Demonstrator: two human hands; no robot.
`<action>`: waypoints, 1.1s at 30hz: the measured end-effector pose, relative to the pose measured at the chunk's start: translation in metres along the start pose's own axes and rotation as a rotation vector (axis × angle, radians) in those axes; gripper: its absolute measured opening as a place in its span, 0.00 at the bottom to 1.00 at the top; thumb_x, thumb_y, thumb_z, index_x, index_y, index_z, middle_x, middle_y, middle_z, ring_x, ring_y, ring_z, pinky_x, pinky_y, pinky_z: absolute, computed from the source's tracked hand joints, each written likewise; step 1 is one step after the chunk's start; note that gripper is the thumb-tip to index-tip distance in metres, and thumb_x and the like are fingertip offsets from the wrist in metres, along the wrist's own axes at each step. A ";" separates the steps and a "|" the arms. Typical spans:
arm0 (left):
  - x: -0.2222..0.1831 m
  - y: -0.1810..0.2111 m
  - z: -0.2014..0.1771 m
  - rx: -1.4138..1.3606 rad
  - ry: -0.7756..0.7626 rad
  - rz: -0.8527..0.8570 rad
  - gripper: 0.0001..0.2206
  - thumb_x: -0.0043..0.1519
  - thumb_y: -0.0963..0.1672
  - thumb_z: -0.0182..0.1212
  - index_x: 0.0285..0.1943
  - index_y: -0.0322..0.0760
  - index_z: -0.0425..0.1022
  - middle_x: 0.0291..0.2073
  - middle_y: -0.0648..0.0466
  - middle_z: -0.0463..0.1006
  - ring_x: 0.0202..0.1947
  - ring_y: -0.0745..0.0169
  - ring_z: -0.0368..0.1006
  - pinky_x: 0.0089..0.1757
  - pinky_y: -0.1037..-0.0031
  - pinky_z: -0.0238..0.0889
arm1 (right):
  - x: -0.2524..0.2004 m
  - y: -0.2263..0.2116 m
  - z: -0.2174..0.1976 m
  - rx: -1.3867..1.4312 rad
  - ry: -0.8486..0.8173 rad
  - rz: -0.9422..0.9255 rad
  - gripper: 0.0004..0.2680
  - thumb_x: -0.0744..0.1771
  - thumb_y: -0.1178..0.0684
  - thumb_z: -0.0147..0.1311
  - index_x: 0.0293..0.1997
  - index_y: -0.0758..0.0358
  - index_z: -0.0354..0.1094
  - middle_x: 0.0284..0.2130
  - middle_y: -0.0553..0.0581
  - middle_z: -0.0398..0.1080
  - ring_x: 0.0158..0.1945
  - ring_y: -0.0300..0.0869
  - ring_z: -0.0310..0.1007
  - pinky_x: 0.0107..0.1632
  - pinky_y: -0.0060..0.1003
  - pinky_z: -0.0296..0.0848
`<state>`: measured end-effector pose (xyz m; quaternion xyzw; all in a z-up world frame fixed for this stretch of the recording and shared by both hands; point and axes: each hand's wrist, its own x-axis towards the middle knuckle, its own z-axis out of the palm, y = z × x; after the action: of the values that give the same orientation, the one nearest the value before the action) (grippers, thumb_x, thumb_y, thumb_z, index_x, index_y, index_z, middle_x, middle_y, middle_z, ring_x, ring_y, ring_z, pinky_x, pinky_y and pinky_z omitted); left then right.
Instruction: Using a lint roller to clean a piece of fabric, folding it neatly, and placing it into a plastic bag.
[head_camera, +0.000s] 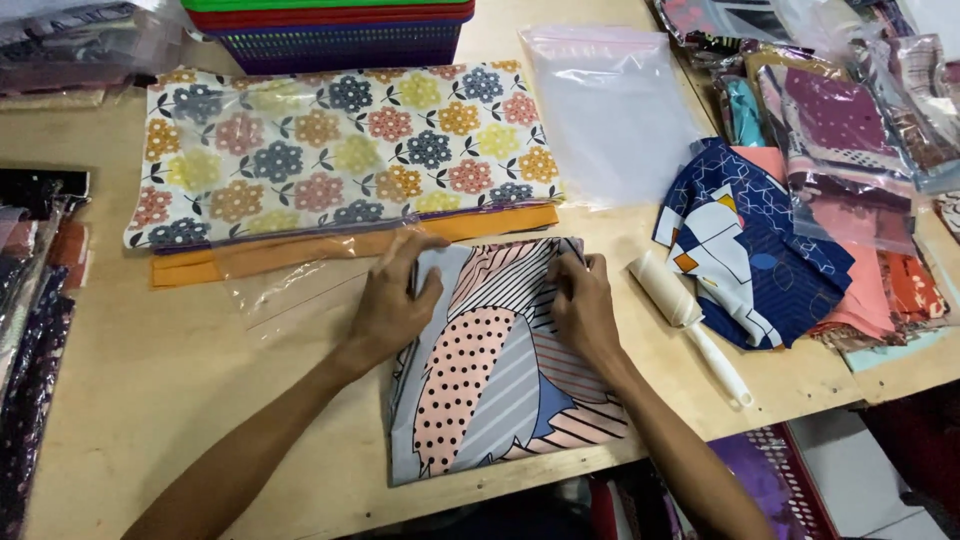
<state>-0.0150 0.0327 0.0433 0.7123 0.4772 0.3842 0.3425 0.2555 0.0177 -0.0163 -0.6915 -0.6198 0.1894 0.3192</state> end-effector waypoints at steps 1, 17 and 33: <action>0.005 -0.007 -0.001 -0.001 0.001 0.002 0.15 0.63 0.38 0.54 0.60 0.40 0.73 0.50 0.42 0.76 0.58 0.35 0.73 0.56 0.49 0.65 | -0.002 -0.007 -0.003 -0.002 0.001 -0.001 0.07 0.67 0.62 0.48 0.39 0.49 0.68 0.40 0.56 0.61 0.52 0.61 0.74 0.51 0.54 0.76; -0.031 0.035 -0.044 -0.022 -0.235 -0.497 0.36 0.65 0.44 0.55 0.77 0.48 0.33 0.65 0.24 0.63 0.64 0.16 0.63 0.61 0.32 0.59 | -0.030 -0.032 -0.051 -0.080 -0.173 0.029 0.16 0.67 0.53 0.51 0.64 0.55 0.61 0.46 0.76 0.71 0.54 0.71 0.71 0.56 0.65 0.69; -0.170 -0.013 0.033 0.042 -0.266 -0.515 0.10 0.58 0.43 0.62 0.40 0.59 0.86 0.18 0.65 0.79 0.15 0.75 0.68 0.24 0.78 0.63 | -0.077 0.066 -0.047 -0.606 -0.279 0.045 0.21 0.70 0.35 0.38 0.72 0.40 0.47 0.48 0.59 0.72 0.37 0.66 0.77 0.34 0.62 0.76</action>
<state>-0.0335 -0.1280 -0.0207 0.6189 0.6011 0.1780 0.4733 0.3222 -0.0695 -0.0375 -0.7358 -0.6702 0.0962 0.0070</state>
